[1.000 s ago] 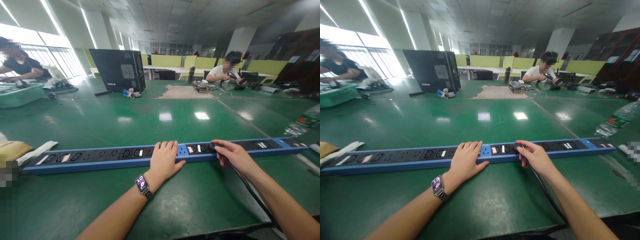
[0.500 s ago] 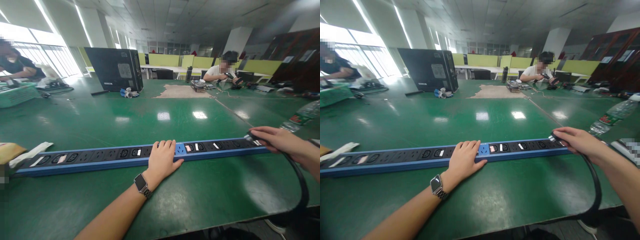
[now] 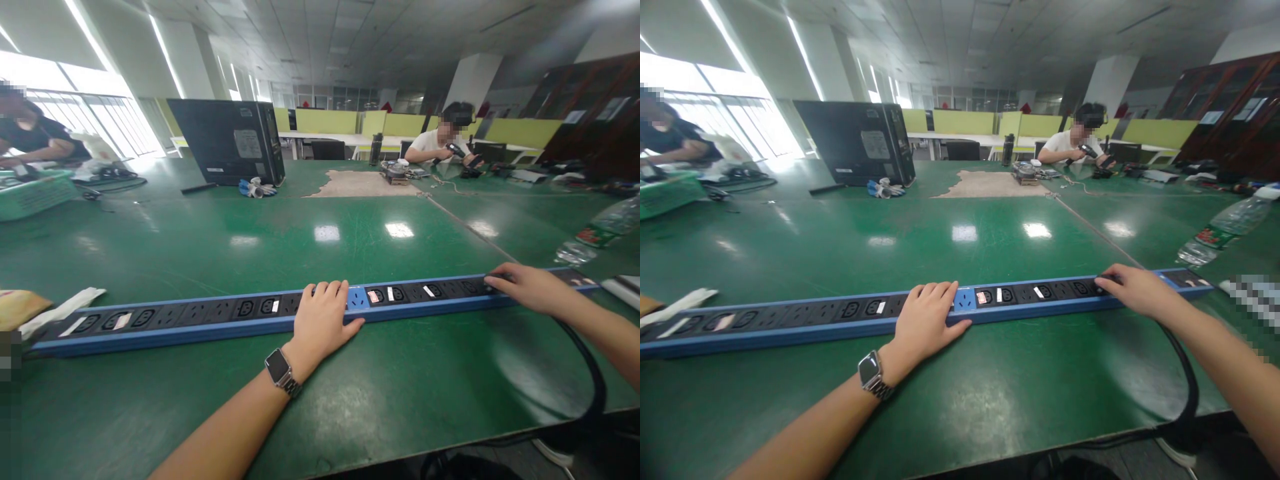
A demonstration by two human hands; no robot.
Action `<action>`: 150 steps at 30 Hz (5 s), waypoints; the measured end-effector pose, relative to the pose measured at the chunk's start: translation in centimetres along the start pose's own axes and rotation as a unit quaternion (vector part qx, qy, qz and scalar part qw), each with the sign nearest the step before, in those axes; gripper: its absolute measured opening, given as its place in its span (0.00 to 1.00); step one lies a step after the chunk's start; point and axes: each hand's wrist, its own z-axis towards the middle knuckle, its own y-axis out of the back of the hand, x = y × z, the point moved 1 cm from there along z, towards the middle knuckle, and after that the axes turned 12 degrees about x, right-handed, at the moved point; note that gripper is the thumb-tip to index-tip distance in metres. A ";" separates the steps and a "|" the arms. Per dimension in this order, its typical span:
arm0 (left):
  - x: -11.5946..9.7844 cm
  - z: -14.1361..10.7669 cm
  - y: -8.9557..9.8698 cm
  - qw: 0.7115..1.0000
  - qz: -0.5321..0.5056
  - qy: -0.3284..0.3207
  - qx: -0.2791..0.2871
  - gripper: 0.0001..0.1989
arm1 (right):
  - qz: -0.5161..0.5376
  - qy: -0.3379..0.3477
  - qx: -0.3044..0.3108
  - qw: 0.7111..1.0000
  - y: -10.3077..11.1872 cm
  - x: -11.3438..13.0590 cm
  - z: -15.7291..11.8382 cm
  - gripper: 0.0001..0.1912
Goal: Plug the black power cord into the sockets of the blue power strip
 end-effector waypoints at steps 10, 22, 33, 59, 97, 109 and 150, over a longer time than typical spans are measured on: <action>0.0 0.0 0.1 1.000 0.001 0.003 0.000 0.33 | 0.029 -0.040 -0.066 0.997 1.0 0.7 -1.2 0.19; 0.0 0.0 0.1 1.000 -0.003 0.002 -0.002 0.33 | 0.313 -0.162 -0.041 0.935 4.5 -2.7 -3.0 0.21; 3.3 -2.2 1.5 0.999 -0.016 0.048 0.015 0.30 | 0.172 -0.008 0.100 0.980 1.8 4.2 -2.8 0.25; 5.8 -4.0 1.4 0.994 0.008 0.103 -0.034 0.32 | 0.175 -0.038 -0.022 0.984 2.1 8.1 -3.4 0.19; 7.2 -5.9 0.9 0.998 -0.015 0.049 -0.032 0.34 | 0.247 -0.067 -0.175 0.951 -4.8 -1.1 -0.8 0.26; 6.8 -5.7 1.5 0.997 0.005 0.061 -0.038 0.33 | 0.426 -0.052 -0.242 0.870 -1.9 -0.9 -1.8 0.27; 6.2 -4.4 1.8 0.998 -0.033 0.060 0.010 0.31 | -0.003 -0.018 -0.122 0.992 2.1 4.4 -5.1 0.20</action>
